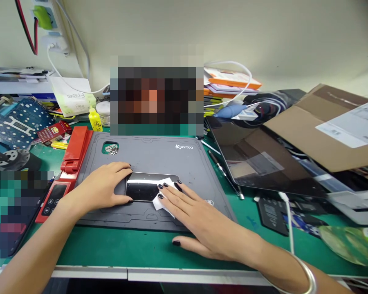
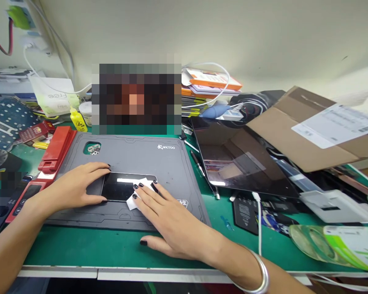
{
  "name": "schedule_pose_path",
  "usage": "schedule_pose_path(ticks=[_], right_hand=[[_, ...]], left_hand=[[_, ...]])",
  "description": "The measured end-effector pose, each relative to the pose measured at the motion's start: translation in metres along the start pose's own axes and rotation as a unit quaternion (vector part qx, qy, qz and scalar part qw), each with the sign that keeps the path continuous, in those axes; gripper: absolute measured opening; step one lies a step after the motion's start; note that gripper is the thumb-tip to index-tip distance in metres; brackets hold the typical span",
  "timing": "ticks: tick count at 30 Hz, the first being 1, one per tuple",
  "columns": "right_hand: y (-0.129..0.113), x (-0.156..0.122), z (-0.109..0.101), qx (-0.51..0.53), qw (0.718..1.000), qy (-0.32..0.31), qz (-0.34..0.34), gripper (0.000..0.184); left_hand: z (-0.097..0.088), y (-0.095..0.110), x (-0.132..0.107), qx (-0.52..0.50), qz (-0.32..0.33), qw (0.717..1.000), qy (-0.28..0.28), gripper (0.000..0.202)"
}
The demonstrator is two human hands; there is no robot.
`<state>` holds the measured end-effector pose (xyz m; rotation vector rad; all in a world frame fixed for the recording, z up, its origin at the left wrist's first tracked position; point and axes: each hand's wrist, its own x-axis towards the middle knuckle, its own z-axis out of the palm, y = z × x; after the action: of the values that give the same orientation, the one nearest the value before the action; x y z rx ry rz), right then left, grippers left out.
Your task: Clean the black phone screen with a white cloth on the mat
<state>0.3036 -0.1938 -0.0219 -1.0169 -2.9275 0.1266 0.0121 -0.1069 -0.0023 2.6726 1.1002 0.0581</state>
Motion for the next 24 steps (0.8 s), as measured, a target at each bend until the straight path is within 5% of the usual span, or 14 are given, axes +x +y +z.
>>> schedule_pose_path(ticks=[6, 13, 19, 24], right_hand=[[0.008, -0.003, 0.007, -0.038, 0.995, 0.043, 0.081, 0.062], [-0.005, 0.0, 0.001, 0.012, 1.0, -0.012, -0.018, 0.075], [0.008, -0.003, 0.007, -0.019, 0.995, 0.032, 0.088, 0.064], [-0.003, 0.001, 0.003, 0.01, 1.0, 0.003, 0.021, 0.07]], left_hand=[[0.0, 0.0, -0.001, -0.001, 0.0, 1.0, -0.001, 0.065], [-0.001, 0.0, 0.0, 0.009, 0.0, 1.0, -0.006, 0.066], [-0.001, 0.0, -0.001, 0.008, -0.001, 1.0, -0.01, 0.066], [-0.002, 0.001, -0.001, 0.004, -0.007, 1.0, -0.011, 0.067]])
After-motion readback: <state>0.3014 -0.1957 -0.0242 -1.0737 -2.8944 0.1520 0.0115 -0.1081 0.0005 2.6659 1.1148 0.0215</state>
